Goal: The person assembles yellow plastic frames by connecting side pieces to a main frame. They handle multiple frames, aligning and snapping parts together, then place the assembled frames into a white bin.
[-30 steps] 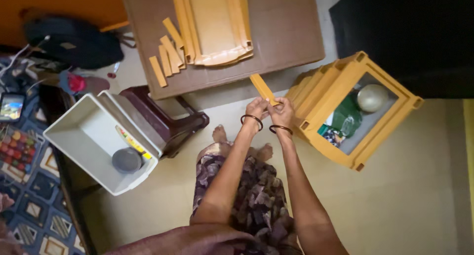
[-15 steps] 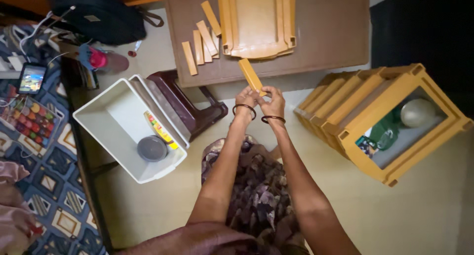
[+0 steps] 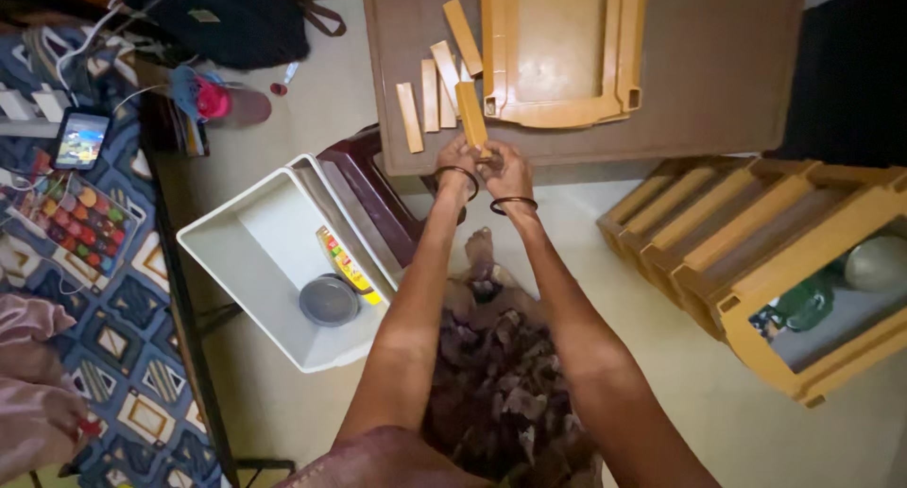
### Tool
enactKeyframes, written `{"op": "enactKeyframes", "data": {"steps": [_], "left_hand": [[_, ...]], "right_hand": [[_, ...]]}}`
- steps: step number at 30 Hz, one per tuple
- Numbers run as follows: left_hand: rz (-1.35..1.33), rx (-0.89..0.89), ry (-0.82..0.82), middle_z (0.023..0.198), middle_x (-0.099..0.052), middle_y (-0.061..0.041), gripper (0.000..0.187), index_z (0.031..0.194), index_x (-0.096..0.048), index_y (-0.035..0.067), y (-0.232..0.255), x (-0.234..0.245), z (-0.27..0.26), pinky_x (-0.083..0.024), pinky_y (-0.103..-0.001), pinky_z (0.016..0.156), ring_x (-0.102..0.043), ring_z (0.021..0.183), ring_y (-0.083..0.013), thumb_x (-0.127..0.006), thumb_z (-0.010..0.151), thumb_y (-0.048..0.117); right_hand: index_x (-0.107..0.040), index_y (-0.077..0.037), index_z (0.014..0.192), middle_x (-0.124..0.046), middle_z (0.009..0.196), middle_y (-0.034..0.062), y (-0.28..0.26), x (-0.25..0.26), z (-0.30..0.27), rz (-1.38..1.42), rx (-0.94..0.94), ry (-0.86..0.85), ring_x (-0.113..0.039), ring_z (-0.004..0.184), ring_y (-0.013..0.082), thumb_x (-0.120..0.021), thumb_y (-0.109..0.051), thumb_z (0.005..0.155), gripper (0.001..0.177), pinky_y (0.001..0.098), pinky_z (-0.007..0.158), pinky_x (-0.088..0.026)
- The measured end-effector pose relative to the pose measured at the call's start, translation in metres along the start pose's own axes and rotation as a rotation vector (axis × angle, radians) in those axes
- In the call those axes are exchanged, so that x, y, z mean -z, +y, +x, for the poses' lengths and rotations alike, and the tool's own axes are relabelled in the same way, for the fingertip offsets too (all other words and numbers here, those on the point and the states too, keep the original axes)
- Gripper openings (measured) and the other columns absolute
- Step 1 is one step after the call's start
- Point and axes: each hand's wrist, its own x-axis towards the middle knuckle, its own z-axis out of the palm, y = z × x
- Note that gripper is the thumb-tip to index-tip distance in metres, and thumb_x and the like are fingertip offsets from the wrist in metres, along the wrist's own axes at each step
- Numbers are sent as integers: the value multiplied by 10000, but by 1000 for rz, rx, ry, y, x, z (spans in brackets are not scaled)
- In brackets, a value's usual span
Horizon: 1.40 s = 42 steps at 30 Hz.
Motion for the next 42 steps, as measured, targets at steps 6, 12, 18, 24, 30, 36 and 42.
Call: {"op": "enactKeyframes", "data": {"steps": [6,12,18,24,30,36,42], "left_hand": [[-16,97,43,817,-589,-8,373,1278,-688,47,19,8,33,-427,-280,478,-497,602,-119,-600,924,-31],[109,87,169,898,-726,-9,385,1278,-675,66,46,-3,76,-486,-244,517,-582,629,-97,-539,934,-40],[716,-137,195,1006,-747,-112,302,1228,-723,63,52,-1,104,-525,-322,779,-694,882,-204,-604,951,54],[579,-327,182,1089,-692,-134,523,1290,-551,31,38,3,116,-566,-352,782,-662,962,-262,-667,796,156],[-437,219,-9,759,-580,-25,137,963,-555,151,19,11,59,-357,-302,400,-524,593,-174,-613,974,275],[-483,232,109,797,-576,-24,62,1047,-558,158,-15,-12,-27,-497,-275,554,-582,635,-145,-588,1005,194],[15,376,1,948,-661,-71,524,1357,-516,120,-34,-54,-114,-523,-294,601,-636,715,-157,-668,879,-30]], "right_hand": [[-674,-72,1251,-708,1191,159,6,-32,34,72,-104,-81,-716,1072,300,-790,-77,817,449,388,934,-553],[-640,-43,1306,-677,1315,199,12,-37,51,120,101,-109,-626,1276,354,-678,26,787,525,411,1092,-486],[-644,-82,1301,-671,1278,190,17,-22,43,39,-74,-168,-634,1206,341,-784,-98,815,506,394,1021,-496],[-666,-115,1296,-708,1257,143,30,10,22,73,-192,-192,-671,1146,276,-785,-132,846,466,382,914,-554],[-682,-141,1290,-737,1217,107,39,26,-7,201,-301,-115,-709,1120,208,-774,-102,854,447,329,810,-613],[-674,-111,1278,-723,1262,86,47,52,-50,292,-326,-70,-703,1155,200,-751,-42,846,445,323,861,-601],[-673,-67,1261,-709,1266,96,53,106,-98,323,-325,-6,-711,1144,206,-739,8,838,435,319,912,-592]]}}
